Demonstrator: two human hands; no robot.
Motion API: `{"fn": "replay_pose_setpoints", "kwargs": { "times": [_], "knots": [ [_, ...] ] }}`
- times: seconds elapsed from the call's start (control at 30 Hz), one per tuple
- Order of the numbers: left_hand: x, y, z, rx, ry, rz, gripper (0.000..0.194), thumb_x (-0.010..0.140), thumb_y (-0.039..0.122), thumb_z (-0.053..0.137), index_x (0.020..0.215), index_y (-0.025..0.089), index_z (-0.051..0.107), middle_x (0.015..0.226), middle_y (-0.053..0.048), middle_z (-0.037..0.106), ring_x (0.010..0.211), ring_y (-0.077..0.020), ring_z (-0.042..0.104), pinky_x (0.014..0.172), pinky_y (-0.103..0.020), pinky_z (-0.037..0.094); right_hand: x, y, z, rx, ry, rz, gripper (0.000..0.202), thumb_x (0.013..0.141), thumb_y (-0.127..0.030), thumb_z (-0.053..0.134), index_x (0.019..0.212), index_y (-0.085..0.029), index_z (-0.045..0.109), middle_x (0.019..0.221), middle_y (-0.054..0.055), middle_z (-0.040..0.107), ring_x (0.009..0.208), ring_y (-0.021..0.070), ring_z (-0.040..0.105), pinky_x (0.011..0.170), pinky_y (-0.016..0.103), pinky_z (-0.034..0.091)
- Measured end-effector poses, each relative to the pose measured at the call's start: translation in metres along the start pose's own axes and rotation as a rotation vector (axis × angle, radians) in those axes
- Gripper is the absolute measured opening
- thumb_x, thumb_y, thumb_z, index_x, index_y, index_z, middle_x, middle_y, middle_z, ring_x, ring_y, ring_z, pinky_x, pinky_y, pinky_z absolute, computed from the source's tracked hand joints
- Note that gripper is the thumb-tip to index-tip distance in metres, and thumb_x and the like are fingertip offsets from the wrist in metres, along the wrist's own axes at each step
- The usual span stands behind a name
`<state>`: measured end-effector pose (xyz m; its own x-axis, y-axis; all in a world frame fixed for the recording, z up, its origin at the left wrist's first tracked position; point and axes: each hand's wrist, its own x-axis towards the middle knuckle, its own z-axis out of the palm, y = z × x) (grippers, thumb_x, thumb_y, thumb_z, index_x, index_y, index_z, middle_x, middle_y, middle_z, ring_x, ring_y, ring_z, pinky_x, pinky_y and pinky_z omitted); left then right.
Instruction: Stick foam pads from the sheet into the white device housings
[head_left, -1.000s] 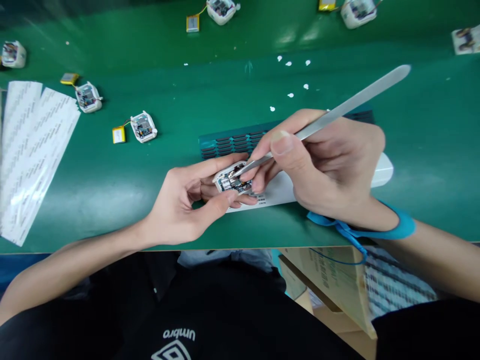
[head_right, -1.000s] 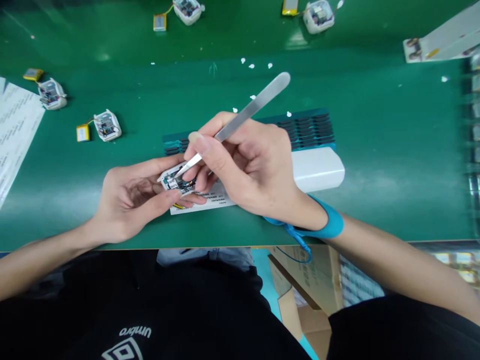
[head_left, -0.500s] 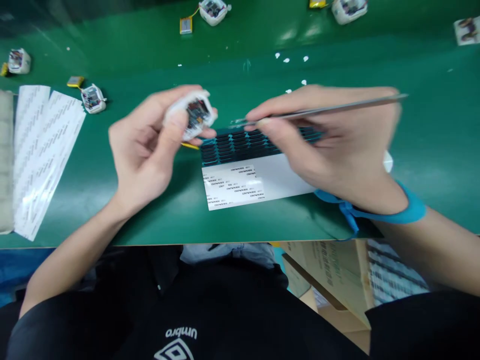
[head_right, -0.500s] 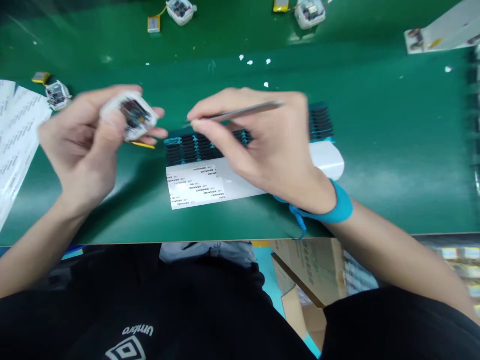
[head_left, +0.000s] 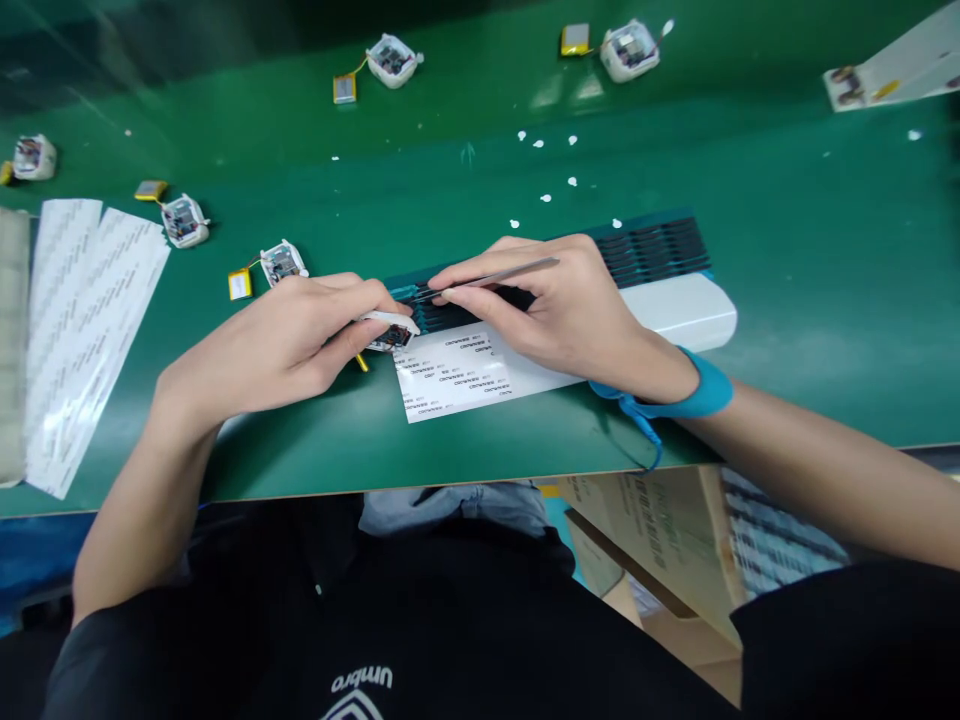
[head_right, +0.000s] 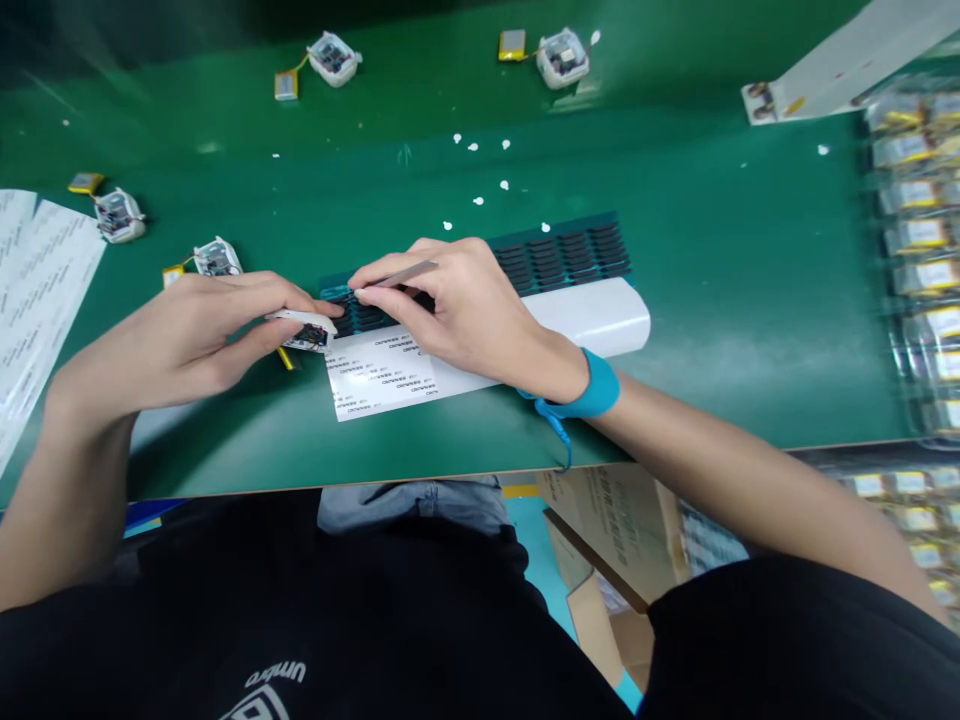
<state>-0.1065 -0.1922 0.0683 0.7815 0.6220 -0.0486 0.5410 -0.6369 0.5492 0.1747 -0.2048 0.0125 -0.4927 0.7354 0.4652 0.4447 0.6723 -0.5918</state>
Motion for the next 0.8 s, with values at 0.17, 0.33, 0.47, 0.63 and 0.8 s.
{"fn": "replay_pose_setpoints", "kwargs": {
  "times": [0.17,0.33,0.47,0.63,0.8],
  "knots": [
    [0.005,-0.004,0.008,-0.025,0.021,-0.003,0.04,0.113,0.04,0.045,0.121,0.023,0.08,0.115,-0.01,0.078,0.108,-0.0303,0.073,0.095,-0.04,0.056,-0.002,0.004,0.01,-0.051,0.044,-0.103,0.021,0.111,-0.022,0.063,0.115,-0.022,0.084,0.112,0.003,0.087,0.092,0.0187,0.081,0.081,0.032,0.064],
    [0.005,-0.001,0.01,0.002,0.055,-0.008,0.036,0.109,0.04,0.049,0.115,0.023,0.081,0.113,-0.013,0.075,0.108,-0.0319,0.071,0.099,-0.046,0.055,0.004,0.004,0.006,-0.181,0.213,-0.226,0.025,0.112,-0.019,0.06,0.123,-0.024,0.081,0.109,0.004,0.086,0.095,0.0193,0.08,0.081,0.033,0.065],
    [0.003,0.015,0.008,-0.199,0.244,-0.011,0.023,0.105,0.042,0.066,0.102,0.026,0.082,0.106,-0.01,0.081,0.103,-0.029,0.074,0.093,-0.044,0.057,0.007,-0.006,-0.012,-0.145,0.244,-0.229,0.029,0.11,-0.017,0.064,0.13,-0.032,0.08,0.112,0.001,0.087,0.087,0.0178,0.081,0.079,0.033,0.067],
    [0.015,0.014,0.01,-0.981,0.692,-0.354,0.023,0.102,0.038,0.074,0.086,0.023,0.069,0.081,-0.001,0.083,0.064,-0.0149,0.068,0.062,-0.03,0.055,0.002,-0.014,-0.026,-0.171,0.291,-0.281,0.033,0.101,-0.006,0.073,0.129,-0.023,0.08,0.111,0.008,0.087,0.094,0.0221,0.084,0.082,0.035,0.069],
    [0.03,0.002,0.02,-1.32,0.635,-0.623,0.018,0.1,0.018,0.058,0.087,0.013,0.07,0.078,-0.012,0.079,0.059,-0.0148,0.069,0.051,-0.024,0.051,-0.004,-0.019,-0.025,-0.223,0.285,-0.363,0.05,0.102,-0.004,0.071,0.144,-0.031,0.072,0.114,0.001,0.087,0.101,0.0221,0.085,0.084,0.034,0.071]
  ]
}}
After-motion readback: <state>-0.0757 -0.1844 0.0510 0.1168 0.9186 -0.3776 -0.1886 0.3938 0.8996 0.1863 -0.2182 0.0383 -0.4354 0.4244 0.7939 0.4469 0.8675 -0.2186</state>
